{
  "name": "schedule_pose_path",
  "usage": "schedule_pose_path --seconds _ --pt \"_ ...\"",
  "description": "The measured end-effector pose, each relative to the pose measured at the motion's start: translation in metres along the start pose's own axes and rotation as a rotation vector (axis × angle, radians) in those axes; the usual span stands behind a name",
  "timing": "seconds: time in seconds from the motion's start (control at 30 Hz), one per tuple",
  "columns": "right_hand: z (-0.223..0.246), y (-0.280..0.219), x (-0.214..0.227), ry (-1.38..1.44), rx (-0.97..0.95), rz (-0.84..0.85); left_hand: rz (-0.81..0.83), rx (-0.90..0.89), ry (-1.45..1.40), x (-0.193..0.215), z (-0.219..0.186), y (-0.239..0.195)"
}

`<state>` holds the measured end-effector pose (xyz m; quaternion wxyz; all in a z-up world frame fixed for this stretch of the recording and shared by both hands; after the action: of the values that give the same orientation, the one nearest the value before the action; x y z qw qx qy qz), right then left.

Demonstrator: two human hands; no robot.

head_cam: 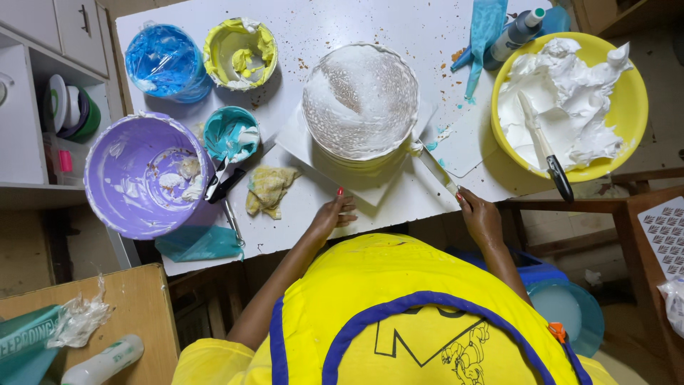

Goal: The person stacks round cake layers and spreads white frosting between them and over the sides using a spatula. They wipe the work surface with a cloth and continue smoothing the frosting on the assembled cake.

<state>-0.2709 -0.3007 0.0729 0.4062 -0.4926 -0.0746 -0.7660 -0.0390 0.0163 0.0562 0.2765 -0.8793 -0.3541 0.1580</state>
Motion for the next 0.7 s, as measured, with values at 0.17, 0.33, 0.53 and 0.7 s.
schedule_pose_path --seconds 0.17,0.33,0.53,0.7 --pt "0.0 -0.004 0.003 -0.045 0.006 0.003 -0.426 -0.032 -0.632 0.007 -0.005 -0.003" --pt "0.003 -0.013 0.005 -0.065 0.029 0.004 -0.343 -0.022 -0.497 0.014 0.005 0.014" --pt "0.013 -0.033 0.003 -0.035 0.039 0.073 -0.057 0.003 -0.434 0.003 0.031 0.037" --pt "-0.01 -0.037 -0.016 -0.114 0.109 0.2 -0.224 -0.073 -0.587 0.028 0.019 0.021"
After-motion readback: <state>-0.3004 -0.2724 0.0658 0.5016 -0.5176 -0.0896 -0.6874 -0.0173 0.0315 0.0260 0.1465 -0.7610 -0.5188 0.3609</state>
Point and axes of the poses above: each hand's wrist, its own y-axis towards the middle knuckle, its own x-axis out of the back of the hand, z = x × y, the point moved 1 cm from there along y, towards the middle knuckle, and after that the axes turned 2 degrees about -x, right-handed, at the moved point
